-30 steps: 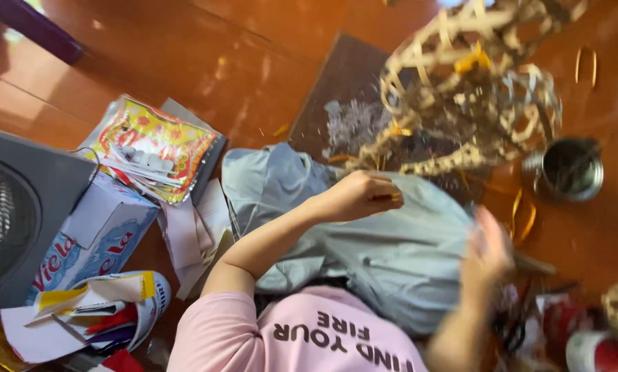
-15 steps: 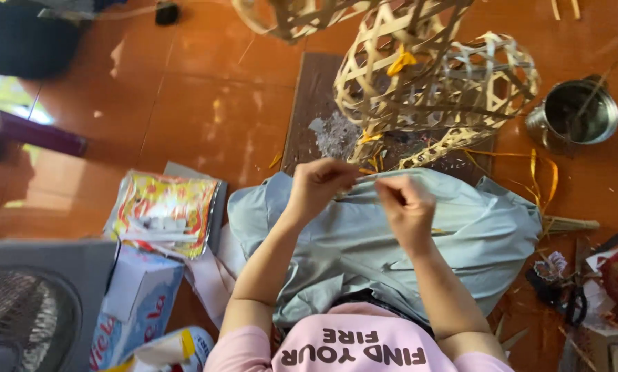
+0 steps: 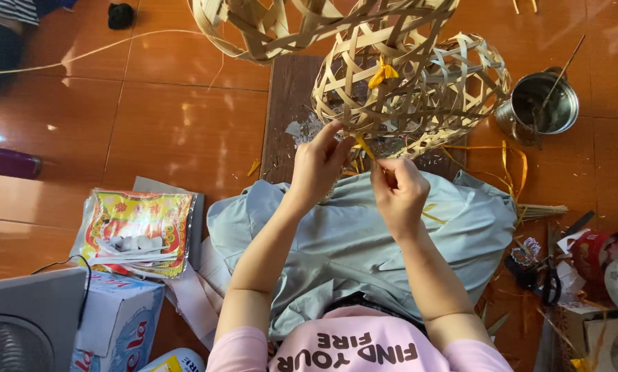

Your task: The person sits on the floor weaving thin bamboo strips into a large openwork animal-shaped frame, folding and tucking strip ends to secure the weave, and occasionally trimming excess strips with scissors. They rotate the frame to reach different sections and tie a yellow ribbon strip around a joint.

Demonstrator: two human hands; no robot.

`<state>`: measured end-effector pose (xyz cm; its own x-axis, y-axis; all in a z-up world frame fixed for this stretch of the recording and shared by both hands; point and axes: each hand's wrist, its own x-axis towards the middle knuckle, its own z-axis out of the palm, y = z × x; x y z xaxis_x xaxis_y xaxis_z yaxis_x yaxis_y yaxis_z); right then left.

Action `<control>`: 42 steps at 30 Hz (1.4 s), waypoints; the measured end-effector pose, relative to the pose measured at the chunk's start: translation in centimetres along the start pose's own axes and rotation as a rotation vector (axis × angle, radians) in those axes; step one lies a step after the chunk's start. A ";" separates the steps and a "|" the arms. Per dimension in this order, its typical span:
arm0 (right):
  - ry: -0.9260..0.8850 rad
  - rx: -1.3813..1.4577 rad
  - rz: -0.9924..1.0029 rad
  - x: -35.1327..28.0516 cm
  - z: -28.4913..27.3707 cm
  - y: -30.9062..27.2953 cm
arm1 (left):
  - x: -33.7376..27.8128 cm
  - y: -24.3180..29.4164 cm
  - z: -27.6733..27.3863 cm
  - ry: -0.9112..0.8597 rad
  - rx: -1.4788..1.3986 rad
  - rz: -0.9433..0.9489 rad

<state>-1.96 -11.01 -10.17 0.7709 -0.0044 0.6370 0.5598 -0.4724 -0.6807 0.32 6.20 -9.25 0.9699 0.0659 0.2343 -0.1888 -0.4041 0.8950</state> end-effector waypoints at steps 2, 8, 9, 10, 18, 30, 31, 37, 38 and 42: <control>0.004 -0.009 -0.016 0.1 0.2 -0.5 | 0.0 -0.2 0.1 0.007 -0.017 0.009; 0.047 -0.068 -0.118 1.0 1.3 -0.8 | 0.5 0.5 -0.6 0.009 0.055 -0.008; 0.046 -0.070 -0.117 1.0 1.5 -0.8 | 0.6 0.6 -0.6 0.008 0.053 -0.009; 0.034 -0.081 -0.126 1.1 1.7 -0.8 | 0.7 0.7 -0.7 -0.019 0.041 -0.041; 0.037 -0.128 -0.218 1.3 2.0 -0.7 | 1.3 0.5 -1.0 -0.106 -0.056 -0.067; 0.006 -0.062 -0.098 1.6 2.8 0.3 | 1.5 0.5 -1.3 -0.121 -0.007 -0.082; 0.010 -0.042 -0.077 1.8 2.8 0.3 | 1.5 0.4 -1.3 -0.137 -0.037 -0.087; -0.025 -0.034 -0.057 2.1 1.9 -0.4 | 2.5 0.4 -1.9 -0.266 -0.197 -0.174; -0.046 -0.025 -0.038 2.0 1.8 -0.4 | 2.7 0.2 -1.9 -0.334 -0.243 -0.262; -0.074 0.048 -0.008 2.0 0.7 -0.4 | 3.0 0.9 -2.4 -0.430 -0.337 -0.249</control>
<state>-0.46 -10.19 -8.85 0.7859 0.0651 0.6149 0.5784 -0.4290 -0.6938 2.70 8.19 -6.89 0.9532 -0.2819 -0.1096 0.0821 -0.1076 0.9908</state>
